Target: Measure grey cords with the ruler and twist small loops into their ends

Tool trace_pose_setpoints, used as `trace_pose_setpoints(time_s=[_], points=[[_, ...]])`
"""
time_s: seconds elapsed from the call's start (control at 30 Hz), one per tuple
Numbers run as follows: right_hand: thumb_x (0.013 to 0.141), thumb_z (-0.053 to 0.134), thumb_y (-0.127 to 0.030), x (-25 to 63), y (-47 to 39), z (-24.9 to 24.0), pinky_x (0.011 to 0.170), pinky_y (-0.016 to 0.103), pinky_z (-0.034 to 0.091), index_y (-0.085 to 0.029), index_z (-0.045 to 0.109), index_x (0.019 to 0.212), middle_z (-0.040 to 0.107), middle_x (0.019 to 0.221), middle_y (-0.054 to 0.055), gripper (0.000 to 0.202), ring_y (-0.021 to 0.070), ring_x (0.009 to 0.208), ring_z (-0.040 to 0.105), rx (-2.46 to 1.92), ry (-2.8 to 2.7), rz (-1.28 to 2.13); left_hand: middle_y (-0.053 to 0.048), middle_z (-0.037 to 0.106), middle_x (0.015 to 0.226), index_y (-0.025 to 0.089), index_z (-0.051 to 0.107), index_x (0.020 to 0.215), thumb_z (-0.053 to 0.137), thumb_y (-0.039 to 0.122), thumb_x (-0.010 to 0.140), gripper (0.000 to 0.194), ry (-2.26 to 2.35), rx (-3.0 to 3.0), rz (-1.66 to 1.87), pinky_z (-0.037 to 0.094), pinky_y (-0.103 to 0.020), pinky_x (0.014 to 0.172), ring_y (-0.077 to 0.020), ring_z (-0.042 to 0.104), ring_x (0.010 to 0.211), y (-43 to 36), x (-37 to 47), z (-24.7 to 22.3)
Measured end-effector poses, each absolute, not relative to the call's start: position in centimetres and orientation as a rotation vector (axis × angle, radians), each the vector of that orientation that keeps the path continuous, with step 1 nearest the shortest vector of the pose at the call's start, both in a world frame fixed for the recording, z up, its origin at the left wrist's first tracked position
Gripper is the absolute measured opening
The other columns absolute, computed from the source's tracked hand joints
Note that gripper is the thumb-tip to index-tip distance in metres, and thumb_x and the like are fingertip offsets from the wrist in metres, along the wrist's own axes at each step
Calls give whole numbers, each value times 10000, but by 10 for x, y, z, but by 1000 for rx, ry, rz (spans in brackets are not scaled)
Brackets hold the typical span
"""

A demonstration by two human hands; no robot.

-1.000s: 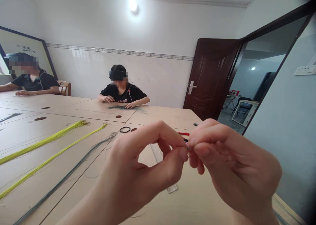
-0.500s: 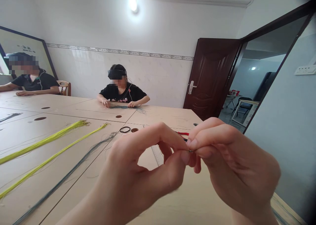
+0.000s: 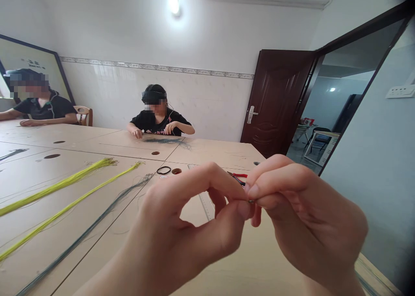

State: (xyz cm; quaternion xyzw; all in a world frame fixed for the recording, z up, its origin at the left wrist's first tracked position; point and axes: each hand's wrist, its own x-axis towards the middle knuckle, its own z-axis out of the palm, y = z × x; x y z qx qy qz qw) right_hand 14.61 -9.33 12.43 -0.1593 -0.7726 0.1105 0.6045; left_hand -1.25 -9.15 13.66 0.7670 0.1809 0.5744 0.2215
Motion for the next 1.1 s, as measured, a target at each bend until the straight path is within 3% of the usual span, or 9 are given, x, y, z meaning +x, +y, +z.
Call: trace_pose_setpoints(time_s=[0.23, 1.1], points=[[882, 504, -87, 145, -93, 126, 494, 226, 471, -189, 618, 883, 577, 807, 18, 153, 88, 611, 550, -386, -1786, 237, 98, 600, 622, 204, 581, 715, 532, -2, 718, 212, 493, 2110, 1592, 457, -108, 501, -34, 539, 532, -91, -13, 137], [867, 535, -82, 145, -94, 125, 519, 256, 441, -177, 627, 915, 570, 785, 26, 140, 117, 667, 546, -385, -1821, 154, 81, 602, 607, 205, 578, 691, 566, 59, 725, 150, 539, 2120, 1622, 457, -151, 481, -61, 547, 521, -90, -13, 136]])
